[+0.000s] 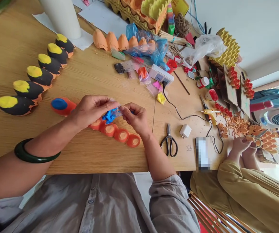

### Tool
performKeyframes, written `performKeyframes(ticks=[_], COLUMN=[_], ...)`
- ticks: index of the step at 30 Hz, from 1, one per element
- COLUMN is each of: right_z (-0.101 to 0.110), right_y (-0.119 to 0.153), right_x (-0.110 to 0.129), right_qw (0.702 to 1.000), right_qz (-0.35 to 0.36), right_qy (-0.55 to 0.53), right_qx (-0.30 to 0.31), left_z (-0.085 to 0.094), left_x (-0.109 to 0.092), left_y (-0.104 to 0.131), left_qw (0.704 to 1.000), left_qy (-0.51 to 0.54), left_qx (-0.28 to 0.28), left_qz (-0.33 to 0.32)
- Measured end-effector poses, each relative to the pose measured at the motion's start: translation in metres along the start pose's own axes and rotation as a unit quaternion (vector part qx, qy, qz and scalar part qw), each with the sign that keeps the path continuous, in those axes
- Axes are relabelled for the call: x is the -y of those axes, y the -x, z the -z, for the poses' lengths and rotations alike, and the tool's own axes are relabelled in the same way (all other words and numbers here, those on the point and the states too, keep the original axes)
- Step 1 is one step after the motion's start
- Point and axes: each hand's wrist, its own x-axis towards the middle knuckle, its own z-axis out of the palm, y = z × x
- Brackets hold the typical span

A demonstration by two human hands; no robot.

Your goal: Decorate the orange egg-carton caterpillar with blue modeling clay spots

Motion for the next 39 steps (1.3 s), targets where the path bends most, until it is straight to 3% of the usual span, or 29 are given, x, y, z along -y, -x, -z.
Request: performKeyframes(ticks=[2, 6, 11, 16, 24, 28, 31, 34, 39], right_z=[-0.001, 0.000, 0.004, 0.002, 0.008, 0.010, 0.014, 0.025, 0.048], right_y=[0.000, -0.002, -0.001, 0.001, -0.001, -0.001, -0.009, -0.033, -0.094], right_x=[0.000, 0.000, 0.001, 0.002, 0.004, 0.004, 0.003, 0.007, 0.022], right_qw=[1.000, 0.999, 1.000, 0.998, 0.999, 0.997, 0.999, 0.996, 0.983], right_qz=[-0.014, -0.042, 0.014, -0.035, -0.032, -0.025, -0.017, -0.033, -0.059], right_qy=[-0.003, -0.019, 0.018, 0.003, 0.020, 0.039, 0.034, -0.013, 0.005], right_qx=[0.006, 0.025, 0.020, 0.047, 0.035, 0.059, -0.009, -0.086, -0.173], left_z=[0.002, 0.004, 0.004, 0.006, 0.013, 0.013, 0.012, 0.012, 0.010], left_x=[-0.001, 0.001, 0.005, 0.001, -0.008, 0.000, 0.006, 0.008, 0.009], left_y=[0.000, 0.000, 0.000, 0.001, 0.002, -0.001, -0.004, -0.005, -0.002], left_qw=[1.000, 1.000, 1.000, 0.999, 0.997, 1.000, 0.999, 0.991, 0.989], left_qy=[-0.009, 0.010, 0.016, -0.042, -0.058, -0.014, 0.028, 0.039, 0.040], left_qx=[0.015, -0.019, -0.002, -0.019, 0.012, 0.007, -0.043, -0.119, -0.120], left_qz=[0.000, -0.004, 0.015, -0.011, -0.042, -0.007, -0.001, -0.039, -0.072])
